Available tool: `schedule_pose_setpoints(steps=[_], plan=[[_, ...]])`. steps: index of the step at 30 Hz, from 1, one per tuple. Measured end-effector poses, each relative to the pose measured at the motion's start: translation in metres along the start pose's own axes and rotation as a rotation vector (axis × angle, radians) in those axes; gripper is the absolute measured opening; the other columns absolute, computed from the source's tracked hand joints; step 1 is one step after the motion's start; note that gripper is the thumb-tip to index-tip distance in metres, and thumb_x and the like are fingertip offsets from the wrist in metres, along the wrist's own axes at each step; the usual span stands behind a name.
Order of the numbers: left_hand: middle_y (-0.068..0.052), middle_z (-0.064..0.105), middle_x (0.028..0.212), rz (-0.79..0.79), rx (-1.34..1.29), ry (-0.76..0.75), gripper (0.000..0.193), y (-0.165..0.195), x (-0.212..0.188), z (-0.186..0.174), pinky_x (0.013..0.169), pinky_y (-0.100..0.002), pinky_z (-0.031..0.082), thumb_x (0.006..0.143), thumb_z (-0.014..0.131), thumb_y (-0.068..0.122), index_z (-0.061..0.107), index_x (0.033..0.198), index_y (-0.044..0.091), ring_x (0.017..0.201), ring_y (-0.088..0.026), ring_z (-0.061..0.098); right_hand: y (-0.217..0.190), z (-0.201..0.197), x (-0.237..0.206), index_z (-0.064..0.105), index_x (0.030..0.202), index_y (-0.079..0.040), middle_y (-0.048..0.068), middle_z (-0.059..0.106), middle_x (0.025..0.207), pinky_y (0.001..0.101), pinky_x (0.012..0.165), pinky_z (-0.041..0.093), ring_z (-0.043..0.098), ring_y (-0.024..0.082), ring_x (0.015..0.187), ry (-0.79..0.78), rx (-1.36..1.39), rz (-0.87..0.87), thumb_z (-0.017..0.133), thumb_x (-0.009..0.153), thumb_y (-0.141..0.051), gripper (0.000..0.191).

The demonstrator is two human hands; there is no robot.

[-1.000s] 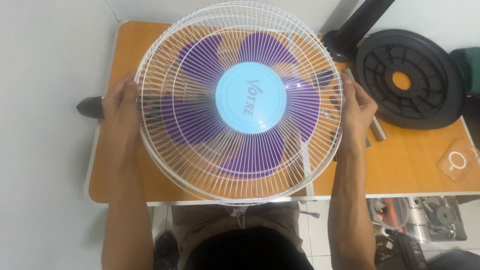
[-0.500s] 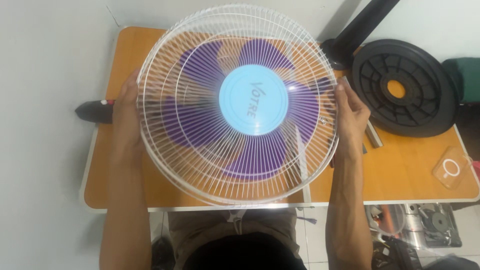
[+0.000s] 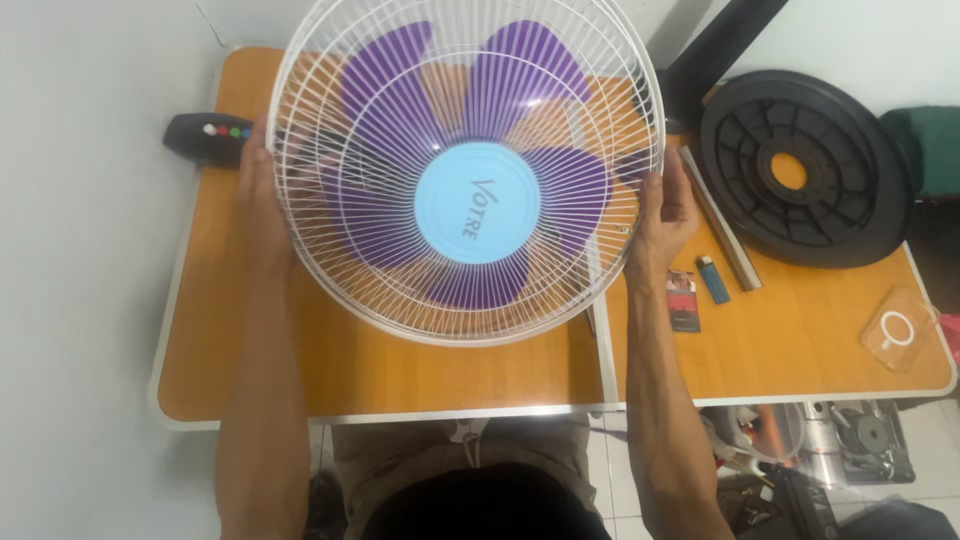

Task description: The person attaches the front grille to a table fan, tightens its screws with a screwdriver, and spins the blades by hand to test the fan. They reposition the fan on the table and handle small screws and a lighter on the work surface.

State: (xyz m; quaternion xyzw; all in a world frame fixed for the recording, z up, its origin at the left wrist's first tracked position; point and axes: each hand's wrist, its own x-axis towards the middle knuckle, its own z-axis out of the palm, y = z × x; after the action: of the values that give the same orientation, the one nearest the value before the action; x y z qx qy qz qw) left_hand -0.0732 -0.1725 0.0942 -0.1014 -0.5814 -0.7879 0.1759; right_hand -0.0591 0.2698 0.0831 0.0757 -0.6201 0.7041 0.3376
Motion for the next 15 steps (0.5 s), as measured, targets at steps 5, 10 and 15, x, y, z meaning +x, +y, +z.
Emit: schedule_pose_setpoints(steps=[5, 10, 15], plan=[[-0.013, 0.061, 0.141, -0.095, 0.023, 0.036, 0.05, -0.002, -0.008, -0.009, 0.108, -0.036, 0.056, 0.113, 0.036, 0.033, 0.047, 0.148, -0.001, 0.124, -0.022, 0.065, -0.007, 0.001, -0.002, 0.055, 0.145, 0.007, 0.016, 0.068, 0.137, 0.0302, 0.106, 0.057, 0.068, 0.019, 0.123, 0.047, -0.08, 0.047, 0.055, 0.112, -0.027, 0.047], [-0.012, 0.063, 0.137, -0.077, 0.056, 0.04, 0.047, -0.004, -0.01, -0.014, 0.104, -0.031, 0.053, 0.115, 0.04, 0.031, 0.054, 0.147, -0.001, 0.119, -0.017, 0.063, -0.01, -0.001, -0.003, 0.06, 0.141, 0.006, 0.017, 0.072, 0.127, 0.0303, 0.098, 0.057, 0.069, 0.018, 0.113, 0.075, -0.098, 0.094, 0.06, 0.11, -0.025, 0.044], [-0.01, 0.067, 0.129, -0.103, 0.078, 0.11, 0.045, 0.009, 0.004, -0.012, 0.099, -0.03, 0.055, 0.111, 0.043, 0.024, 0.057, 0.144, -0.003, 0.114, -0.015, 0.067, -0.014, -0.004, 0.008, 0.058, 0.141, 0.005, 0.015, 0.07, 0.131, 0.0303, 0.102, 0.057, 0.069, 0.018, 0.118, 0.042, -0.03, 0.163, 0.063, 0.107, -0.024, 0.045]])
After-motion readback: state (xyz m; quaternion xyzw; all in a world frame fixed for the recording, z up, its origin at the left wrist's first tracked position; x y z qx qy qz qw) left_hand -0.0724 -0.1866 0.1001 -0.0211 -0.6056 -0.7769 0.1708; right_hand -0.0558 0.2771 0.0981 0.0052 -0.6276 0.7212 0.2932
